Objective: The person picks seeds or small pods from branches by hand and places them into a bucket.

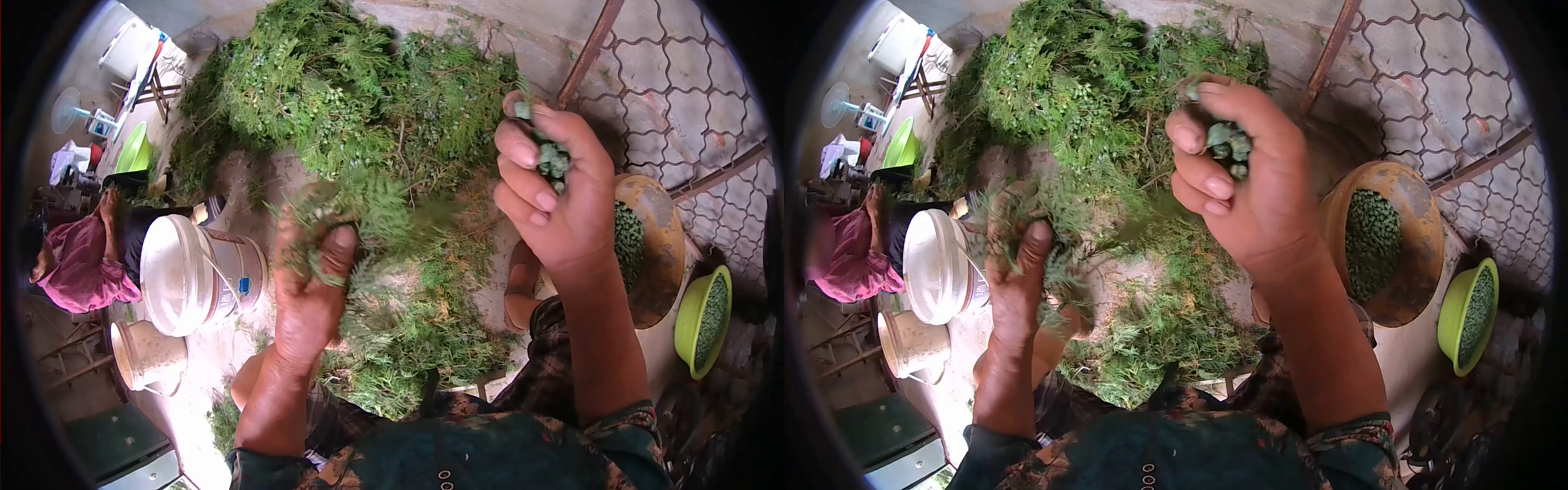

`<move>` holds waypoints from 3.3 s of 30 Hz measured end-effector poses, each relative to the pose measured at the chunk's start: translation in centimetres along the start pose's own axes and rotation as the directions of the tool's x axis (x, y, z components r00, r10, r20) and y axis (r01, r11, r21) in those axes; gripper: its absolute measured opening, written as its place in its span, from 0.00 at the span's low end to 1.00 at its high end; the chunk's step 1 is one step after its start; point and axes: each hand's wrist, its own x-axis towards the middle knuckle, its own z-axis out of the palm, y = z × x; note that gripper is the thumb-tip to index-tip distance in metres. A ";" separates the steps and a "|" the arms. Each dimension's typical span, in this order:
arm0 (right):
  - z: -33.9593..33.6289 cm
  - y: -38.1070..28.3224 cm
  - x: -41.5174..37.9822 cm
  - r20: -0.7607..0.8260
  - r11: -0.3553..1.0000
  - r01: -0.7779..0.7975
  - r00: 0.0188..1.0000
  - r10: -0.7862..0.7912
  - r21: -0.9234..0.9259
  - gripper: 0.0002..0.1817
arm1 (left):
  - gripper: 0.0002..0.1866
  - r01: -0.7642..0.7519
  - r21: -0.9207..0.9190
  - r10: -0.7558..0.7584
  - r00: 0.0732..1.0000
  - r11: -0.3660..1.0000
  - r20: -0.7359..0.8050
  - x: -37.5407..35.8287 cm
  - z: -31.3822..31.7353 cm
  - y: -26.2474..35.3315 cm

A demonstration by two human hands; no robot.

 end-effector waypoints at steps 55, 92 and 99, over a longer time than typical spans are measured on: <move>2.2 3.9 -0.5 -0.019 0.999 -0.038 0.999 0.038 -0.001 0.11 | 0.11 0.433 -0.897 0.170 0.881 0.082 0.441 4.2 -4.3 -1.7; -15.3 -11.9 -16.9 -0.379 -0.500 -0.538 0.840 -0.389 -0.679 0.20 | 0.12 0.261 -0.673 -0.016 0.937 0.692 0.348 2.9 -26.6 -0.7; 0.7 -7.4 -8.5 0.053 -0.542 0.024 0.998 -0.038 -0.840 0.23 | 0.15 0.065 0.959 -0.524 0.826 -0.277 -0.207 -10.9 -46.0 -7.9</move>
